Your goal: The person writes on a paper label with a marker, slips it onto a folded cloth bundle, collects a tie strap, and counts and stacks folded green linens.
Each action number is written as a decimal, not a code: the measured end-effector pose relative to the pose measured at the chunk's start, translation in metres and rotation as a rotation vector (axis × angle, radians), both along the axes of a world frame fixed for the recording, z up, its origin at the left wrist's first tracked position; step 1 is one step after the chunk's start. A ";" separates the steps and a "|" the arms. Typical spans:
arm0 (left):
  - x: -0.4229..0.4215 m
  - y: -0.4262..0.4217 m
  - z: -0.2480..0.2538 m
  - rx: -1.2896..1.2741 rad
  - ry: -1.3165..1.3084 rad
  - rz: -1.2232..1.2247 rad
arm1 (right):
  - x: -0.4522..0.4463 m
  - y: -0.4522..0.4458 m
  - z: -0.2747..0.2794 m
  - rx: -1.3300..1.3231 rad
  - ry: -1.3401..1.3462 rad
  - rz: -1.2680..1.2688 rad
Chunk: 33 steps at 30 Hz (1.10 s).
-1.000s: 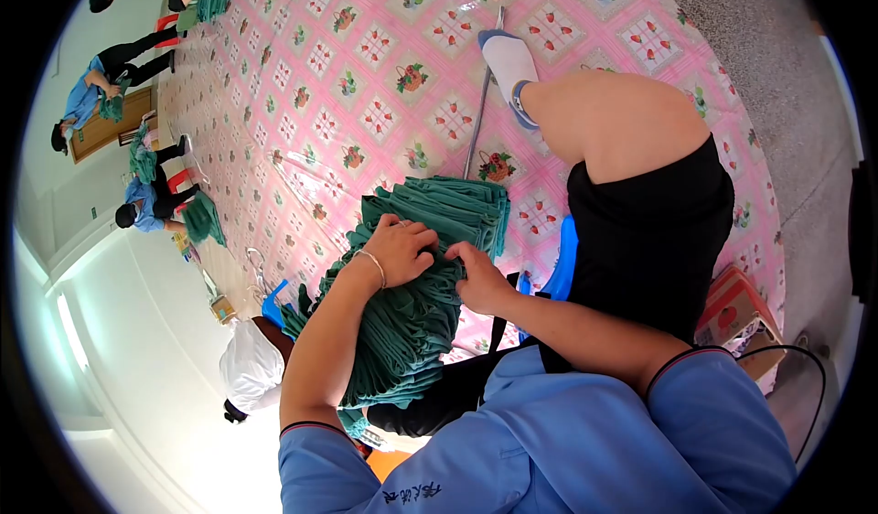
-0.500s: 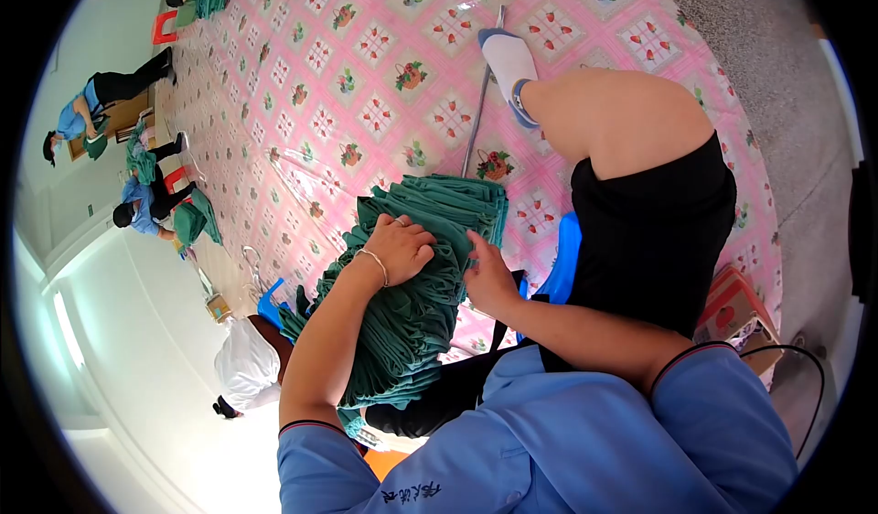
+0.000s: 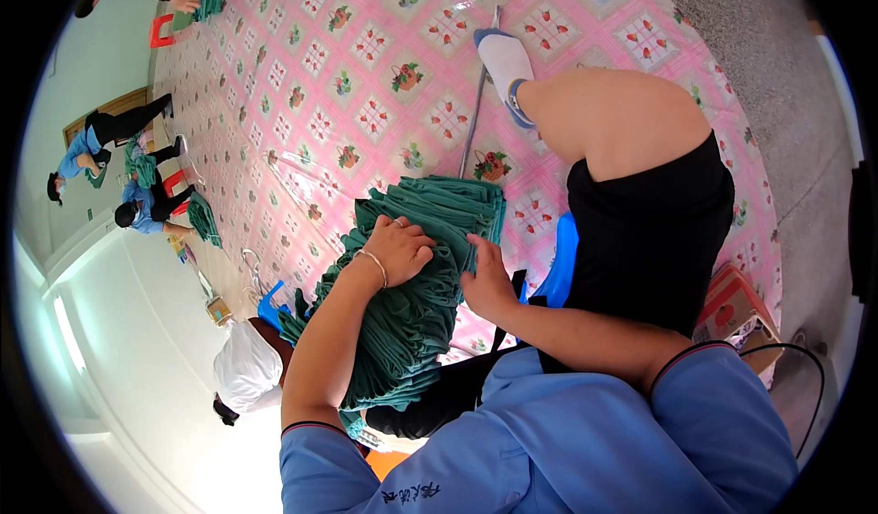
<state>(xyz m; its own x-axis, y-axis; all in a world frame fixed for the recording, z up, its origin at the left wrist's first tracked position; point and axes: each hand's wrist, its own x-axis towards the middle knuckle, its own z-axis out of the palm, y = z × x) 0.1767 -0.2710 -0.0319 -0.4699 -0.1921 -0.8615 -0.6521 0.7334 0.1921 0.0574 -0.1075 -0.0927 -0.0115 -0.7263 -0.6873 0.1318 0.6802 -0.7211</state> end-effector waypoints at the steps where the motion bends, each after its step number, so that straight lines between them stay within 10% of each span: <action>1: 0.000 0.000 0.000 0.004 -0.010 -0.016 | -0.001 -0.001 0.001 0.024 -0.033 -0.014; 33: -0.005 0.003 -0.004 0.011 0.066 0.075 | 0.005 0.001 -0.024 0.076 0.028 0.100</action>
<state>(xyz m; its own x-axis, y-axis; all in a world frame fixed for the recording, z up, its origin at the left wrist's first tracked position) 0.1722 -0.2679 -0.0355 -0.5103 -0.2199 -0.8314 -0.6910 0.6803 0.2442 0.0622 -0.1067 -0.1171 0.0386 -0.6705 -0.7409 0.0407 0.7419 -0.6693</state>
